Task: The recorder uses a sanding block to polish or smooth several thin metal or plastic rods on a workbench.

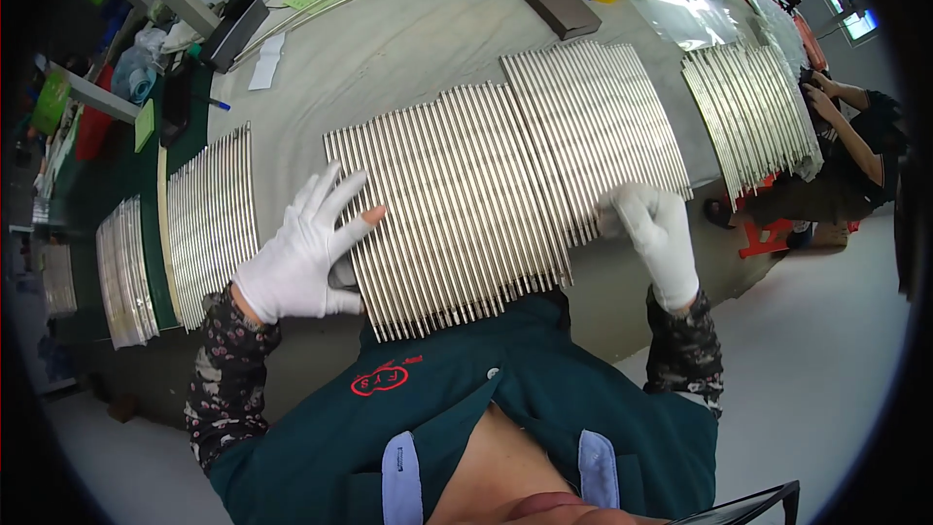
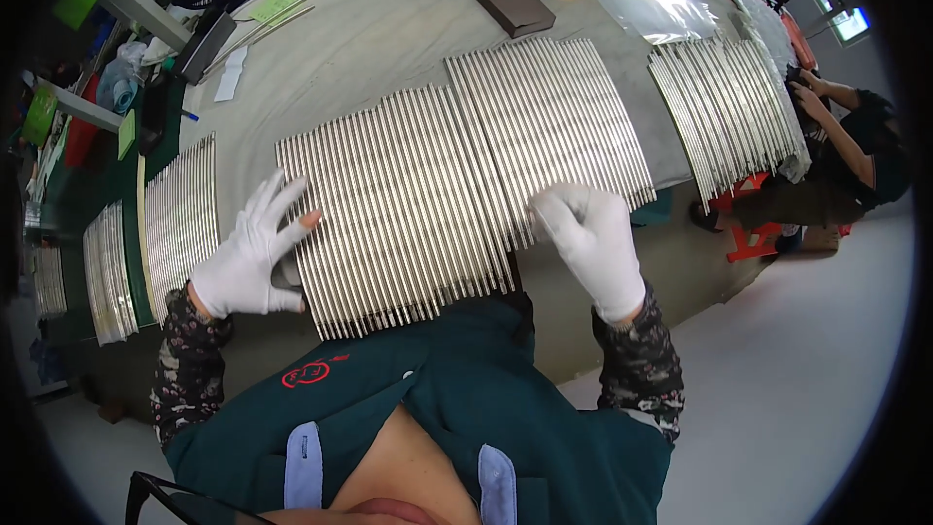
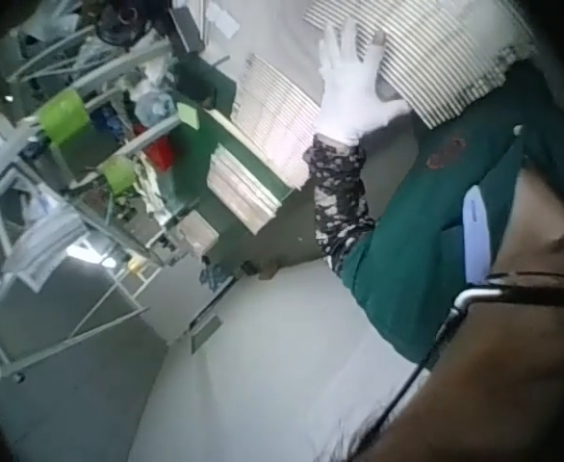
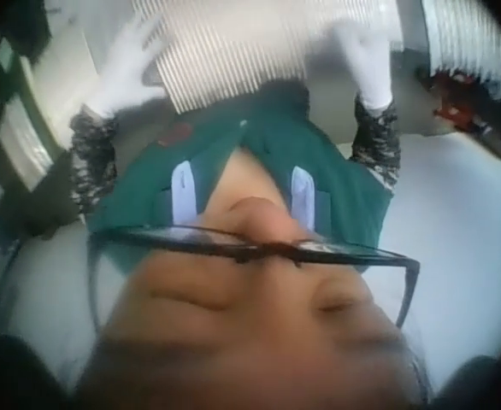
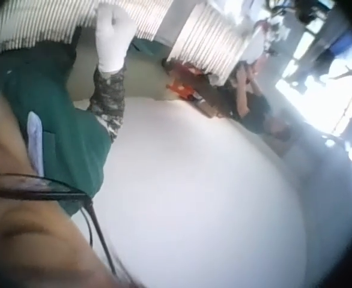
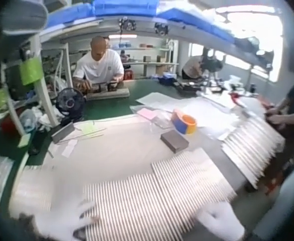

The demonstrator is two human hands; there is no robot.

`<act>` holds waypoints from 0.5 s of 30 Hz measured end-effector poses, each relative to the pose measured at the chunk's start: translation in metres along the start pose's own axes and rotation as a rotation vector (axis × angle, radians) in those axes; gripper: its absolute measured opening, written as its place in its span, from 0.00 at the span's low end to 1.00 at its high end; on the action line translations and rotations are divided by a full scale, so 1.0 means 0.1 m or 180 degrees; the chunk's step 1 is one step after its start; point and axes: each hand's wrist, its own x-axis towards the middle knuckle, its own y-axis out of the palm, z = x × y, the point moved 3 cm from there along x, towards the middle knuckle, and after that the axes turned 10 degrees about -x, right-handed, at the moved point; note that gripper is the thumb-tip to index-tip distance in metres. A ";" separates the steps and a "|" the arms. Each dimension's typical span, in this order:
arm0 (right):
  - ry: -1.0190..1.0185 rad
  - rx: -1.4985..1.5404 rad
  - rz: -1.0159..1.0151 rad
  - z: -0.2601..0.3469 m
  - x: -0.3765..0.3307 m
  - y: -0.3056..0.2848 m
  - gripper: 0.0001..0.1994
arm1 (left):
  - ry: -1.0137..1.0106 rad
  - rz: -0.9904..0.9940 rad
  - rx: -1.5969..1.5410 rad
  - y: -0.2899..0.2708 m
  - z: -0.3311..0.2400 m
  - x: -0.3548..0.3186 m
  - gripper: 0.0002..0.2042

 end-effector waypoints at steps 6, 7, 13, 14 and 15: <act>0.1407 0.1284 0.2029 -0.42 -0.41 0.54 0.30 | 0.0429 0.0231 0.0768 0.10 -0.19 0.14 0.38; 0.1347 0.1923 0.2274 -0.41 -0.41 0.67 0.27 | 0.0761 -0.0159 0.0449 0.12 -0.26 0.20 0.30; 0.1440 0.2880 0.3154 -0.03 -0.51 1.00 0.26 | 0.1502 -0.0240 0.0024 0.03 -0.54 0.34 0.37; 0.1208 0.3148 0.3437 0.07 -0.53 1.04 0.26 | 0.1665 -0.0069 0.0251 0.03 -0.58 0.42 0.39; 0.1252 0.2938 0.3580 0.12 -0.53 1.12 0.27 | 0.1890 -0.0061 0.0343 0.04 -0.64 0.52 0.38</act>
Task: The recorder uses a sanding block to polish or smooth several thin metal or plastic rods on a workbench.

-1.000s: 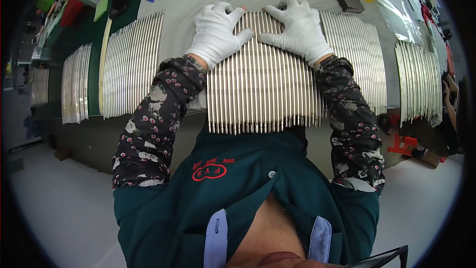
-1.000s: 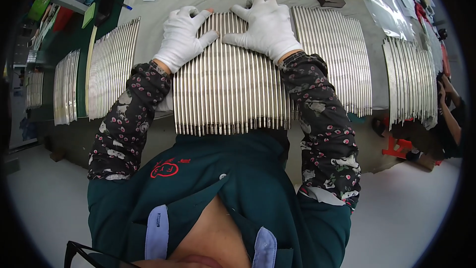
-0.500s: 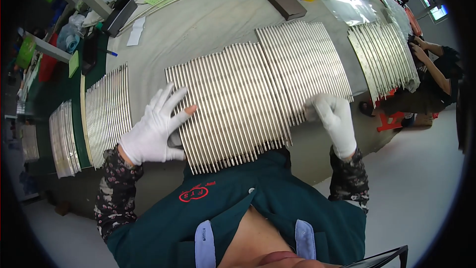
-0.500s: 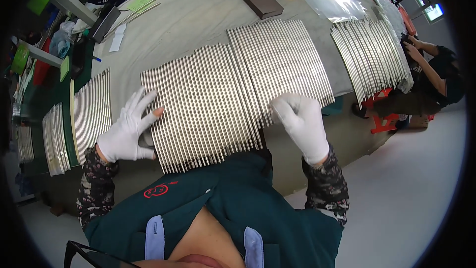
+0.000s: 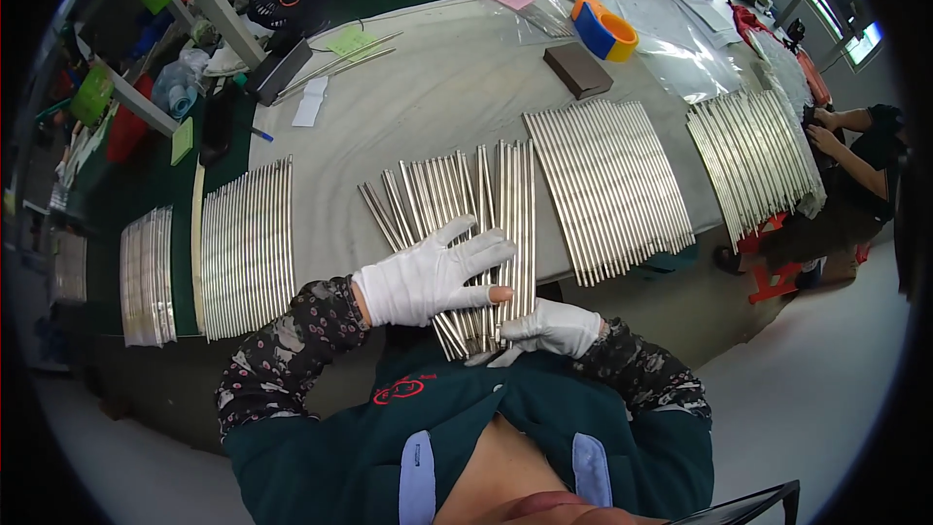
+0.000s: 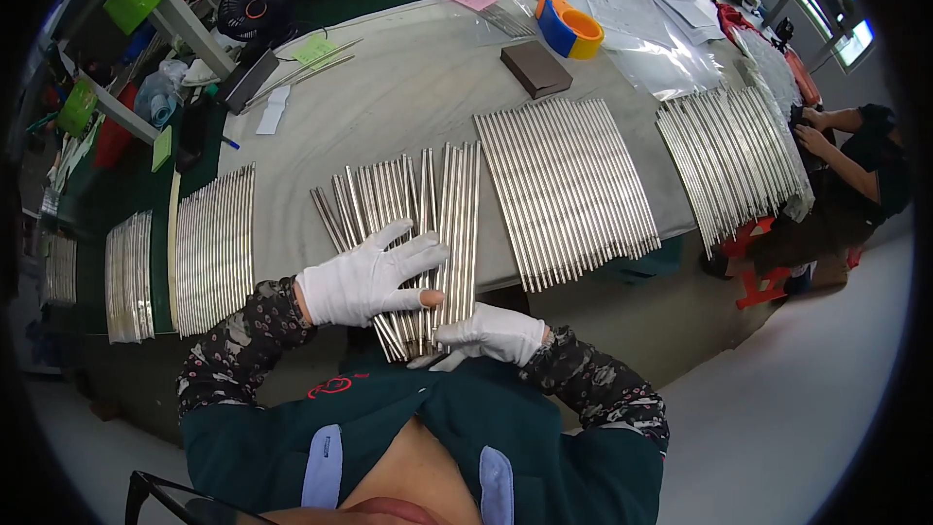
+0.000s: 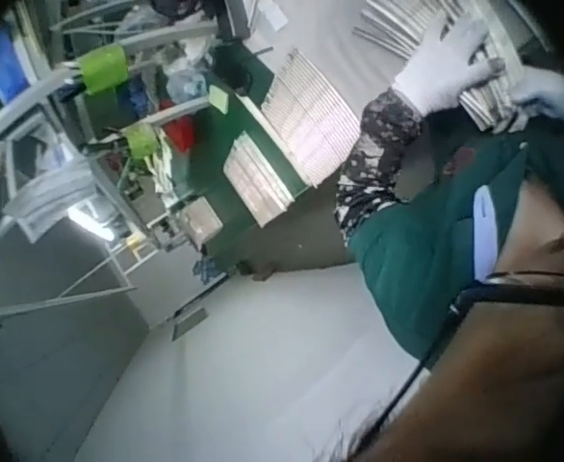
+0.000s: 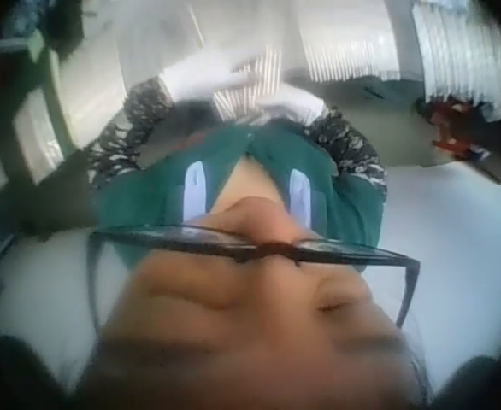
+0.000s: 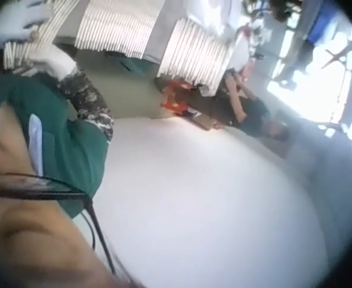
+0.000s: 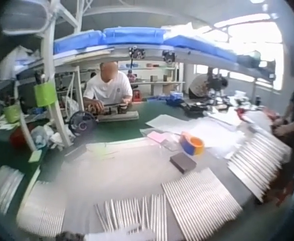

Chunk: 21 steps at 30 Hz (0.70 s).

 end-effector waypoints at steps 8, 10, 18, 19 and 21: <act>0.0011 -0.0823 -0.0372 0.07 -0.14 0.30 0.17 | 0.1035 -0.0003 0.0326 -0.11 -0.23 0.54 0.16; -0.0016 -0.0875 -0.0540 0.29 -0.30 0.44 0.21 | 0.0783 -0.0310 0.0095 -0.26 -0.25 0.57 0.18; -0.1282 -0.1846 -0.1527 1.95 -0.09 0.68 0.45 | -0.0075 -0.2567 -0.1494 -1.23 0.30 0.46 0.31; -0.1350 -0.1966 -0.1042 2.10 -0.03 0.67 0.43 | -0.0181 -0.2826 -0.1578 -1.34 0.36 0.43 0.32; -0.2208 -0.1775 -0.1331 2.26 0.17 0.53 0.33 | -0.0980 -0.2643 -0.3051 -1.48 0.57 0.32 0.35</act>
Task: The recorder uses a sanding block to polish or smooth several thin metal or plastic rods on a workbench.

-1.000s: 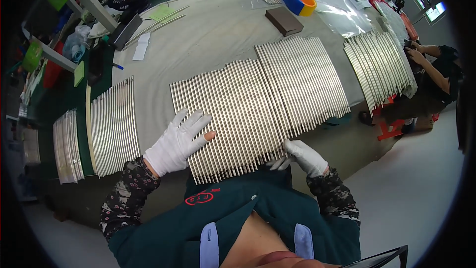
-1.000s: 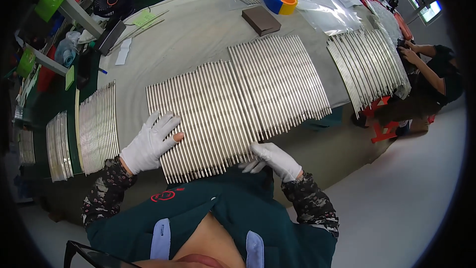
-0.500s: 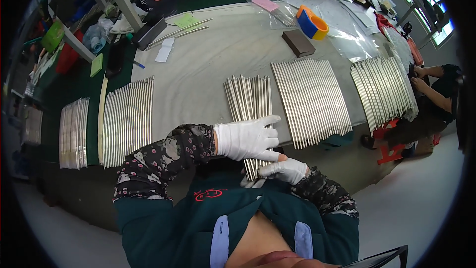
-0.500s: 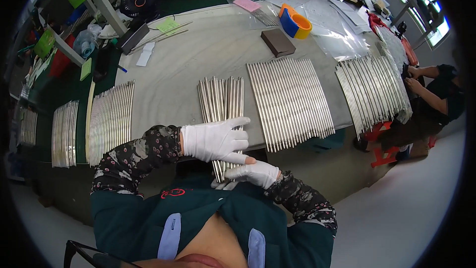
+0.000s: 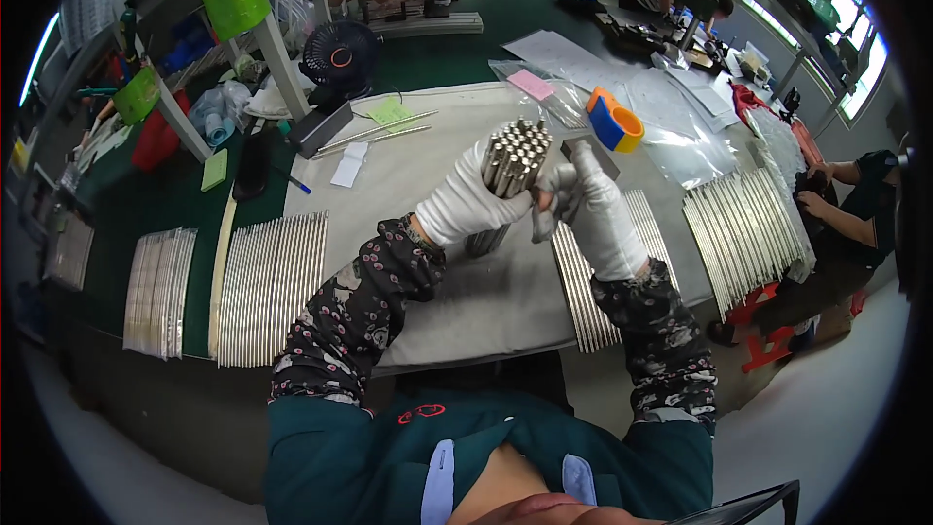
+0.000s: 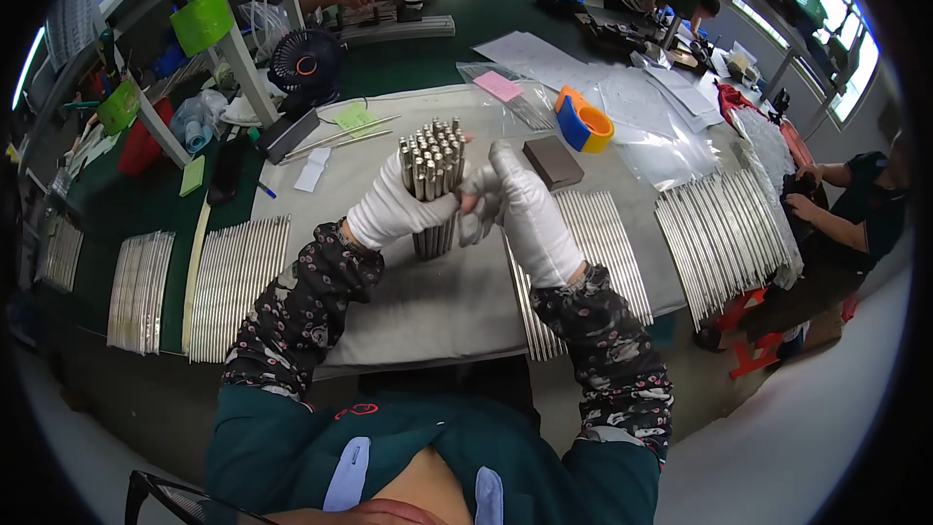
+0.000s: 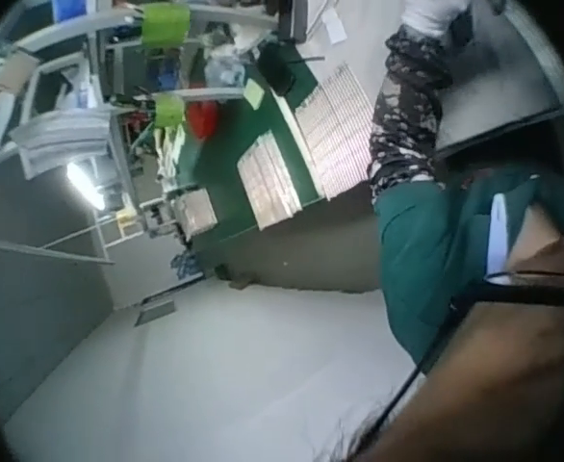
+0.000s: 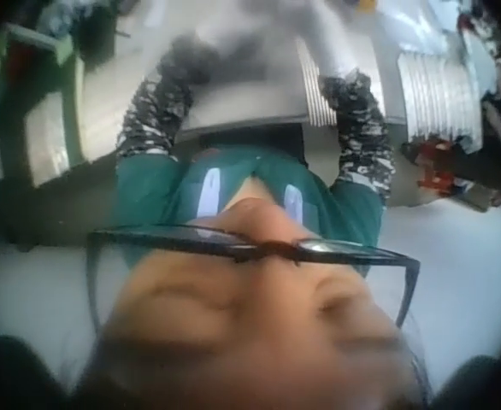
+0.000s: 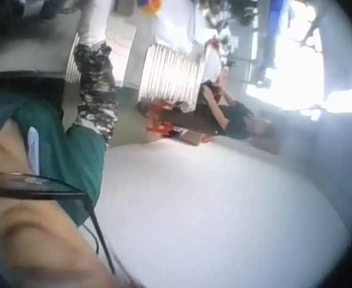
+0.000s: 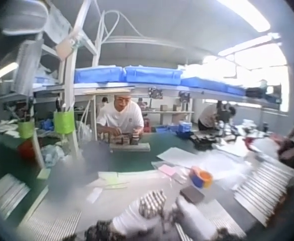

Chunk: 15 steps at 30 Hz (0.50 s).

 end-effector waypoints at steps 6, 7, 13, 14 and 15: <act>0.0878 -0.2204 0.0159 -0.87 0.26 0.27 0.51 | -0.0012 -0.0129 -0.0831 -0.20 0.03 -0.05 0.39; 0.0581 -0.1881 0.0034 -0.94 0.33 0.36 0.47 | 0.0073 -0.0266 -0.0767 -0.21 0.06 -0.04 0.38; 0.0657 -0.0671 0.0062 -0.94 0.32 0.49 0.25 | -0.0333 -0.1158 -0.0887 -0.33 0.35 -0.01 0.24; 0.0970 -0.0393 0.0073 -0.96 0.19 0.52 0.24 | -0.0537 -0.1258 -0.1298 -0.36 0.42 -0.02 0.16; 0.0863 -0.0297 0.0118 -0.96 0.07 0.58 0.21 | -0.0909 -0.1457 -0.1503 -0.36 0.52 -0.10 0.13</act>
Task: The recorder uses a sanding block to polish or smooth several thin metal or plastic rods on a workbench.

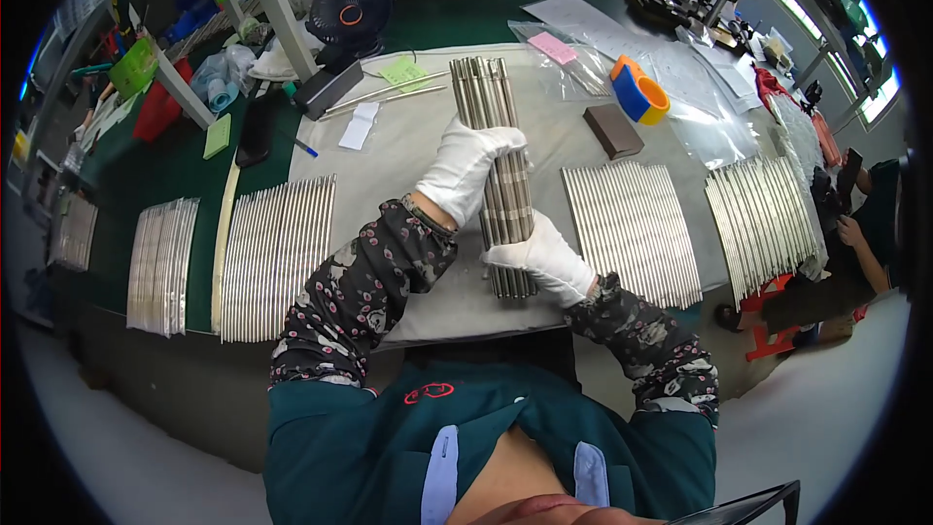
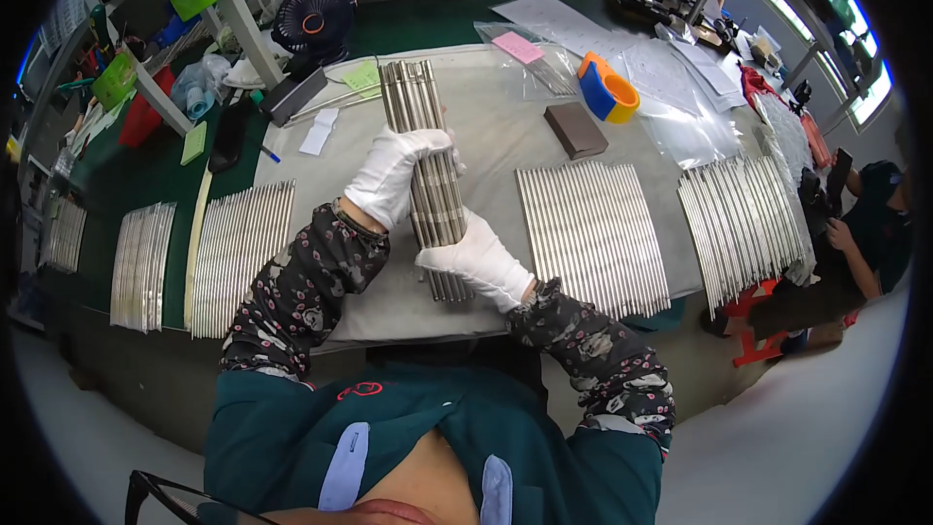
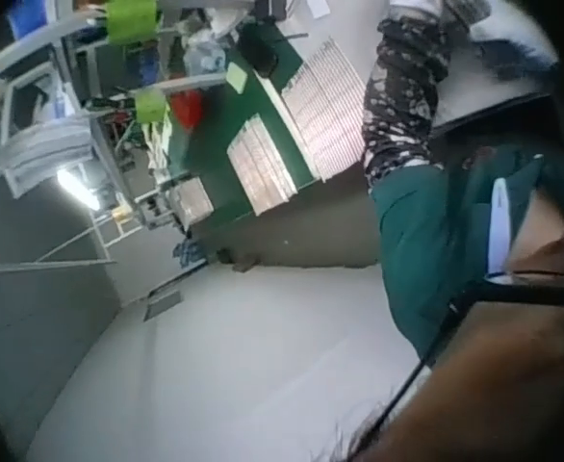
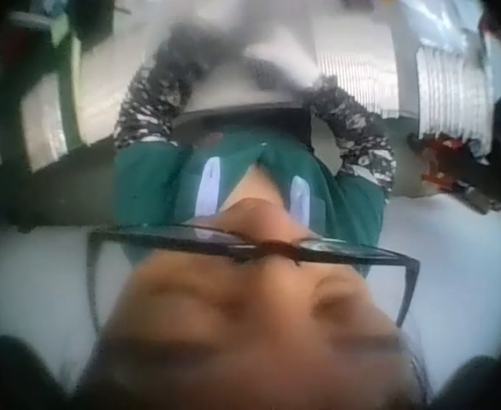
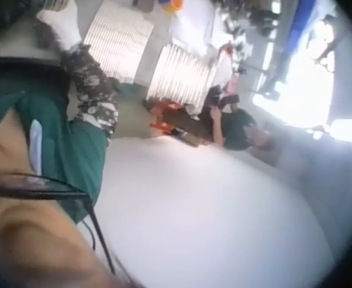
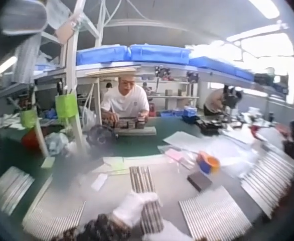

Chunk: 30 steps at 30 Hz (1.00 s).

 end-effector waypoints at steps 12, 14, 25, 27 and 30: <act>0.1509 0.0675 -0.0236 -0.52 -0.57 0.36 0.19 | 0.1793 -0.0954 0.2864 -0.32 0.94 -0.54 0.26; 0.1116 -0.0293 -0.0009 -0.49 -0.49 0.32 0.19 | 0.1899 -0.0677 0.3912 -0.36 0.99 -0.57 0.26; 0.0266 -0.4623 -0.0477 -0.29 -0.47 -0.26 0.28 | 0.1197 -0.0292 0.5224 -0.98 0.68 -0.91 0.32; 0.0273 -0.4703 -0.0634 -0.33 -0.43 -0.34 0.28 | 0.1358 0.0356 0.5537 -1.05 0.57 -1.07 0.33; 0.0327 -0.4762 -0.0914 -0.38 -0.29 -0.42 0.26 | 0.1282 0.1767 0.5344 -1.08 0.54 -1.16 0.35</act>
